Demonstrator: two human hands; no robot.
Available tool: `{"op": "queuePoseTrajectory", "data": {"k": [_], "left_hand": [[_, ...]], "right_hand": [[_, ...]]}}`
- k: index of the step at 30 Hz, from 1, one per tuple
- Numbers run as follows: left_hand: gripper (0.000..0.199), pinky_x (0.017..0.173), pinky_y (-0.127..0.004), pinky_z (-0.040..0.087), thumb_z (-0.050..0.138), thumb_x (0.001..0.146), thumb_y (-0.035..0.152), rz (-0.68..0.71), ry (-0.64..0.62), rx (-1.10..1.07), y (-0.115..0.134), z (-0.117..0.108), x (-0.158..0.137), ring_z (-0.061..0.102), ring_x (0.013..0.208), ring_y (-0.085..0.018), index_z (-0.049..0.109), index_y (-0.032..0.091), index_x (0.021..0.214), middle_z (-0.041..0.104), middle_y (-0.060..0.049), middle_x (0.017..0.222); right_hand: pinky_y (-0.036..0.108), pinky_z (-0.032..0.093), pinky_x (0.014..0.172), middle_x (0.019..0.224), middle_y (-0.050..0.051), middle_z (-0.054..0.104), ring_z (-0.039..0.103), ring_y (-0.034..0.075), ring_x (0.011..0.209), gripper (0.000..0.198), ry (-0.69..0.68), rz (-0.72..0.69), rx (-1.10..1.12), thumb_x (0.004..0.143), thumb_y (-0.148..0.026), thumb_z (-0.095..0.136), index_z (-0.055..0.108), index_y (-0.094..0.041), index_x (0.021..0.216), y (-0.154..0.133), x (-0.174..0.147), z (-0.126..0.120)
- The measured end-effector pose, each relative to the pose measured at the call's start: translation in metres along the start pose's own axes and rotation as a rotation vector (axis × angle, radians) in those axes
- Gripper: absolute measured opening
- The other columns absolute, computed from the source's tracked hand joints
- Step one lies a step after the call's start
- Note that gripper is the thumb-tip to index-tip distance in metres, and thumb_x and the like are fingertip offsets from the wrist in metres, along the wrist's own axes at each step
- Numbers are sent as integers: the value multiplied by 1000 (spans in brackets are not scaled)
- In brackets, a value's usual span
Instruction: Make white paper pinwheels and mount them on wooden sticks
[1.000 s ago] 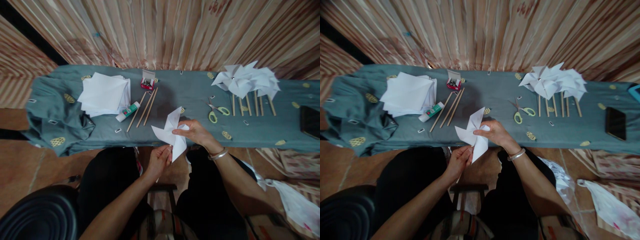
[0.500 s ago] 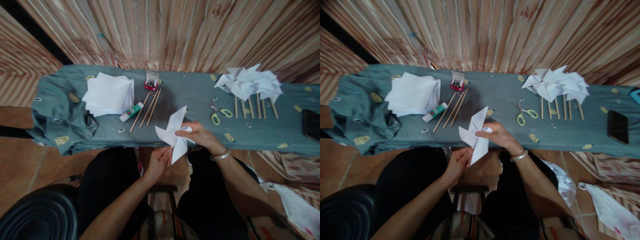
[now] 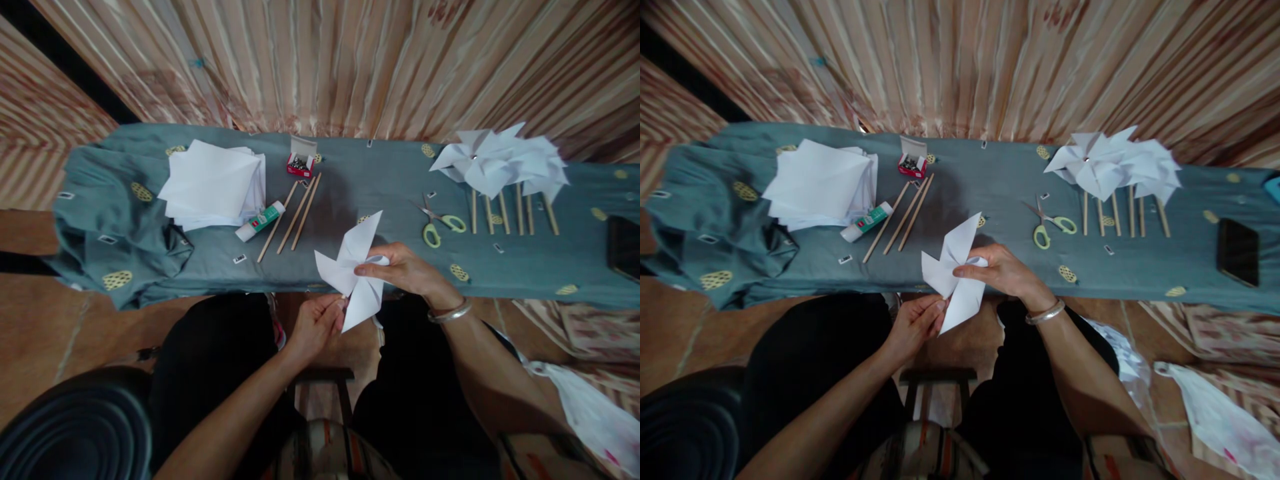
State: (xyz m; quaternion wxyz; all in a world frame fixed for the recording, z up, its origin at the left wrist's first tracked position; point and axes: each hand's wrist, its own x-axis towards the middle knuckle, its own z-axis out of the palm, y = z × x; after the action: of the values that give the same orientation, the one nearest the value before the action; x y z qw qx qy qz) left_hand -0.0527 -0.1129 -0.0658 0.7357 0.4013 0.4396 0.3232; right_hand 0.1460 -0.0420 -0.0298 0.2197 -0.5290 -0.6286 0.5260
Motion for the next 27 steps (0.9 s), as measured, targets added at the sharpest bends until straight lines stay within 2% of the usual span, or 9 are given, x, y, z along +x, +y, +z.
{"op": "queuePoseTrajectory", "data": {"k": [5, 12, 27], "left_hand": [[47, 48, -25, 22, 54, 83, 52, 13, 2, 38, -1, -2, 0, 31, 45, -8, 45, 18, 52, 39, 5, 48], [44, 49, -24, 23, 49, 86, 47, 25, -3, 124, -5, -6, 1, 32, 47, -9, 45, 19, 53, 38, 5, 49], [43, 50, -24, 25, 47, 88, 43, 61, 31, 206, -12, -8, 1, 34, 49, -9, 45, 18, 53, 39, 4, 51]], "right_hand": [[25, 44, 55, 71, 0, 74, 60, 13, 57, 25, 34, 24, 41, 71, -46, 73, 78, -22, 79, 2, -1, 3], [25, 45, 54, 75, 2, 75, 61, 14, 58, 29, 29, 75, 92, 70, -46, 74, 77, -19, 81, 8, 0, 7], [23, 40, 52, 73, 2, 74, 59, 13, 58, 30, 12, 47, -31, 75, -46, 70, 77, -18, 82, 4, 3, 9]]}}
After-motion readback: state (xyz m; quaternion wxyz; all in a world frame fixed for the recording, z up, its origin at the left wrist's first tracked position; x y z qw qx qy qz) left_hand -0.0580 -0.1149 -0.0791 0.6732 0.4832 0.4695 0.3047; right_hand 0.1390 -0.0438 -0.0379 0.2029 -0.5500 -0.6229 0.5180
